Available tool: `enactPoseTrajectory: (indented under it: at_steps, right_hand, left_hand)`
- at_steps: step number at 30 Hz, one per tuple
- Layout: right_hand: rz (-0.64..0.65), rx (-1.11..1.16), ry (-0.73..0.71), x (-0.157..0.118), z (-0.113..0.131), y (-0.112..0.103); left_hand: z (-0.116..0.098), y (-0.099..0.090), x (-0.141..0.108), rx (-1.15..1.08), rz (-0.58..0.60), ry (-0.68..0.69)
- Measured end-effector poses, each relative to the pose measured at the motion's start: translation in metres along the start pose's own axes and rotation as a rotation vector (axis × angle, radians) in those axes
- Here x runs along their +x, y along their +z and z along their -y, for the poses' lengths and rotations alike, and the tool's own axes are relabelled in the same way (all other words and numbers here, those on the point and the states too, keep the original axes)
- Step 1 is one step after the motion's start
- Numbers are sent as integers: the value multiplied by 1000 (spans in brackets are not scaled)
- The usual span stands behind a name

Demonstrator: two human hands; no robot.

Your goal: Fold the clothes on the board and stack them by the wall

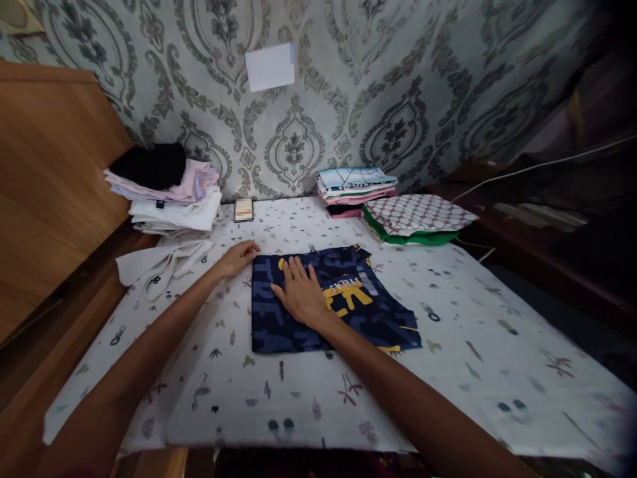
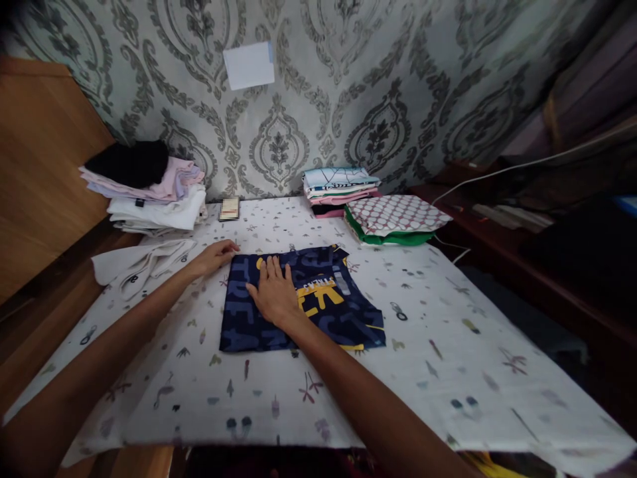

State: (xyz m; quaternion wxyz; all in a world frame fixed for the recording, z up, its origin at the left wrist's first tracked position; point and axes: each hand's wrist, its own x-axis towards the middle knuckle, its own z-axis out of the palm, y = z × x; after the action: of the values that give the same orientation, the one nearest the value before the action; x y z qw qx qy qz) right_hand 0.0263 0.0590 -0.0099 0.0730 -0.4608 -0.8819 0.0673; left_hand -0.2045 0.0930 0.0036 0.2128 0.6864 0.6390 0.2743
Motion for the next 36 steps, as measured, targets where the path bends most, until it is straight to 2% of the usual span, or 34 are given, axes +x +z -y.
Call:
enactPoseTrajectory:
  at_steps: [5,12,16,17,19,22,24,27,30,32,34,36]
  right_hand:
    - [-6,10,-6,0,-2,2]
    - [7,37,-2,-1,-1,1]
    - [-9,26,-6,0,-1,5]
    - [-12,23,-8,0,-1,7]
    - [-15,22,-16,1,-2,9]
    - [-17,35,-24,1,-3,10]
    - [-11,49,-21,1,-3,11]
    - [-8,68,-17,2,-4,11]
    - [-1,71,-20,2,-3,10]
    - [5,66,-14,1,-2,8]
    - [9,64,-4,0,0,6]
    - [25,68,4,0,0,3]
  left_hand:
    - [-3,5,17,-88,131,25]
    - [-1,2,13,-219,161,-2]
    - [-3,-1,17,-42,227,40]
    - [-4,-1,17,44,205,62]
    - [-10,-1,13,205,80,95]
    - [-29,-2,-15,314,-86,168]
    - [-47,-2,-51,274,-47,239]
    - [-74,3,-117,224,108,322]
    - [-92,17,-170,344,104,345]
    - [-98,28,-189,461,26,329]
    - [-100,37,-196,569,-45,331]
    - [-101,41,-199,651,-32,376]
